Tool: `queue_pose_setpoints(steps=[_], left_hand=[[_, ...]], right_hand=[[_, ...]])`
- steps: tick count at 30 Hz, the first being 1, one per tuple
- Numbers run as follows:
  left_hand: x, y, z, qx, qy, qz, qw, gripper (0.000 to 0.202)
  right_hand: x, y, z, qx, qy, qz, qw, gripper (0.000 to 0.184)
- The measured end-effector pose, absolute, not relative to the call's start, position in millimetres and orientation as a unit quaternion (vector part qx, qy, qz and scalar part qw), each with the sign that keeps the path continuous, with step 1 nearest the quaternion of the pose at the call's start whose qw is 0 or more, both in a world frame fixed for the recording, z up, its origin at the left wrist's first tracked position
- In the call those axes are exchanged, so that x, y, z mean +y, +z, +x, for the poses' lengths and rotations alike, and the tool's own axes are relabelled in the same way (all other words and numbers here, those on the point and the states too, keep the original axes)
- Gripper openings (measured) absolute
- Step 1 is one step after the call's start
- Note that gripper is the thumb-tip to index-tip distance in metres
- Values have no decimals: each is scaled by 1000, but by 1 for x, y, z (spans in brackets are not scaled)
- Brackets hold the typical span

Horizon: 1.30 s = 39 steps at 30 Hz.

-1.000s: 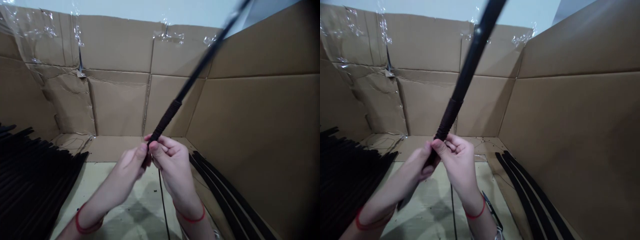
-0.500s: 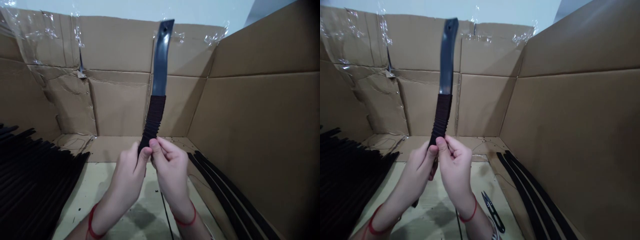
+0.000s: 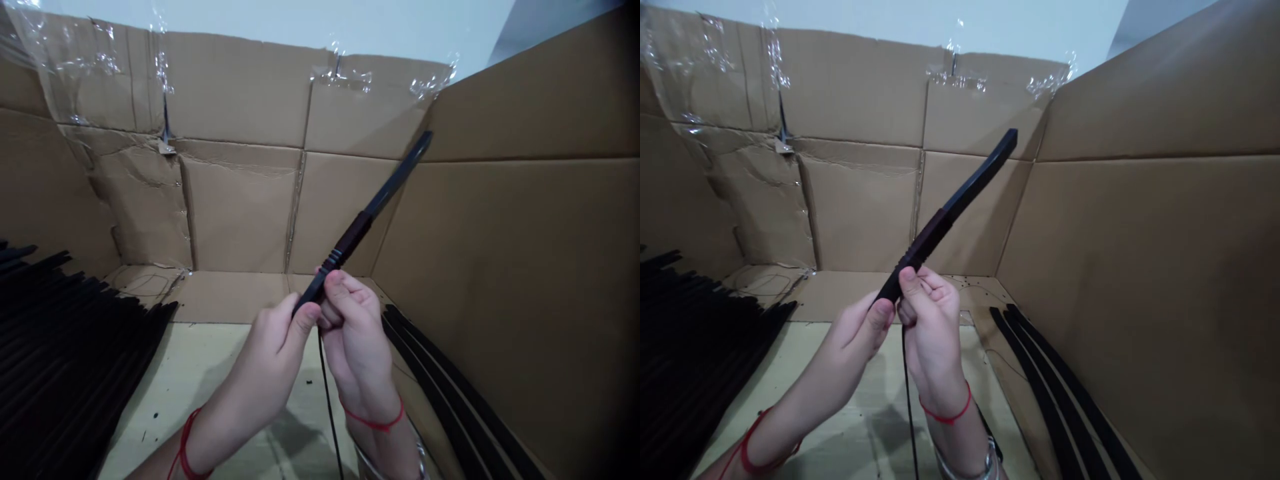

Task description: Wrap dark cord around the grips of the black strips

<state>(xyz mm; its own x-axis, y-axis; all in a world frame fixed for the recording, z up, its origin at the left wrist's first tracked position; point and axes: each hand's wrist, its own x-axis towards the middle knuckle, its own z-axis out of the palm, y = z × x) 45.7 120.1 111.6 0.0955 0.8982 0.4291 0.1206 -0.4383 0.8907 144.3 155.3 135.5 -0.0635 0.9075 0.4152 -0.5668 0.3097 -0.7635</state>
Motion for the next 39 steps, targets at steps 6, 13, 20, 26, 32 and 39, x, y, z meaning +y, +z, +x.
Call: queue_pose_setpoints(steps=[6,13,20,26,32,39], left_hand=[[112,100,65,357,533,603,474,41],[110,104,58,310,533,550,563,44],[127,111,25,84,328,476,812,56],[147,103,31,329,502,587,543,56],[132,114,18,261,324,615,670,66],[123,123,14,389,452,626,504,49]], right_hand=[[150,145,167,-481,512,-183,687,45],[155,143,165,-488,535,-167,669,37],[150,143,163,-578,580,-133,559,37],[144,140,153,-533,434,-241,686,28],[138,147,153,-590,398,-227,664,21],[148,140,158,-579,481,-181,633,23]])
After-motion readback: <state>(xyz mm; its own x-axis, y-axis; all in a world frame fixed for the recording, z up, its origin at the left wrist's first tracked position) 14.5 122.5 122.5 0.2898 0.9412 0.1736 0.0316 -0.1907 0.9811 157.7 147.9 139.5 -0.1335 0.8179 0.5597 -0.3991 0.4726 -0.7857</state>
